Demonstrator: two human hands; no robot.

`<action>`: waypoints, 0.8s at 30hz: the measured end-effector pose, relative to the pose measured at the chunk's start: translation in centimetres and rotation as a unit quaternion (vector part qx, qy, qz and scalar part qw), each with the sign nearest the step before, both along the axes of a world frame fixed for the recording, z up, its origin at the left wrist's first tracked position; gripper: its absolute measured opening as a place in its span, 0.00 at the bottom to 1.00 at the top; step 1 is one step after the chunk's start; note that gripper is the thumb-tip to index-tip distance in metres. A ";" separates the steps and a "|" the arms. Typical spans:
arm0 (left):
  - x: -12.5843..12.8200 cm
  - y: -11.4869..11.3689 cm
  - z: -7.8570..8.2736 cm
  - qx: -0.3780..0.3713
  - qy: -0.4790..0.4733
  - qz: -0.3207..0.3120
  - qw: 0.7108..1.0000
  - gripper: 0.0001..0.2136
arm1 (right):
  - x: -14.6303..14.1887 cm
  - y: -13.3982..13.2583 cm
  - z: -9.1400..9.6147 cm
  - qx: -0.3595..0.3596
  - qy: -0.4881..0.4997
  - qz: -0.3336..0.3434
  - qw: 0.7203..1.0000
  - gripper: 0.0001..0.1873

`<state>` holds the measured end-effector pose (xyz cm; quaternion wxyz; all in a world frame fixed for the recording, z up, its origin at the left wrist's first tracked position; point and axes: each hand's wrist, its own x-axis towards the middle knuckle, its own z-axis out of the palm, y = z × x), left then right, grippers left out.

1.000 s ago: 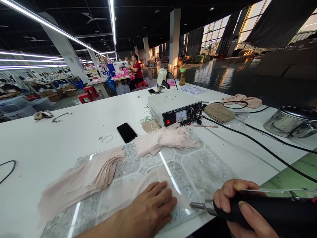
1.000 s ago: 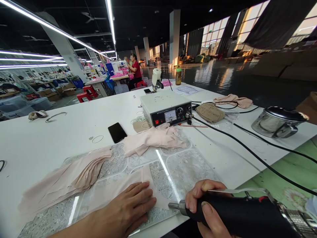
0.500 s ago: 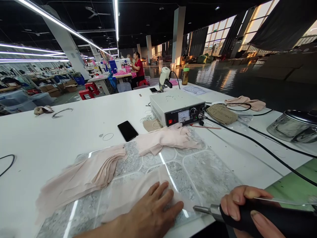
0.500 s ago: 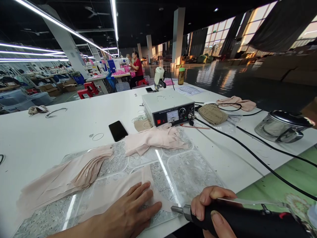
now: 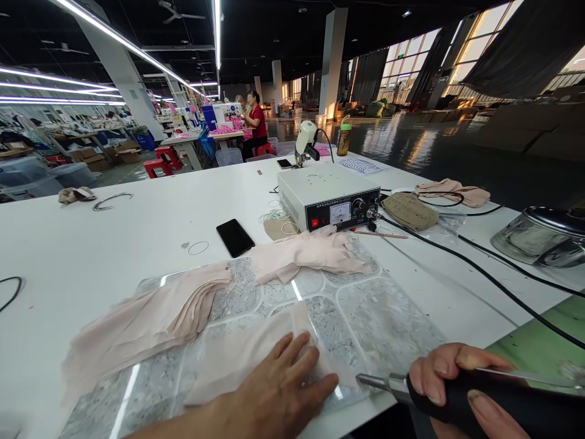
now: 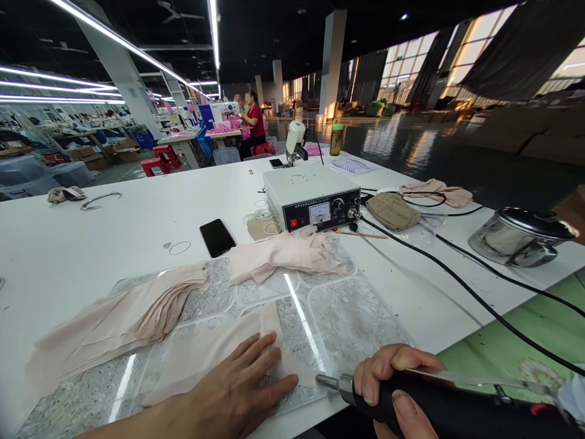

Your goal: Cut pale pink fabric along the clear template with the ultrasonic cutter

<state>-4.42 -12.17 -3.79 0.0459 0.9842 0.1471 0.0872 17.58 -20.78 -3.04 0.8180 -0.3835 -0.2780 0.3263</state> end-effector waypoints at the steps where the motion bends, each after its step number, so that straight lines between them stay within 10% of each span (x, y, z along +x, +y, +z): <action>1: 0.0 0.0 -0.1 0.004 -0.005 0.002 1.000 0.17 | 0.0 0.1 0.3 -0.003 0.000 0.004 1.000 0.06; 24: 0.0 -0.4 1.1 -0.001 0.010 0.006 1.000 0.20 | -0.4 0.9 1.3 -0.041 -0.037 0.028 0.998 0.08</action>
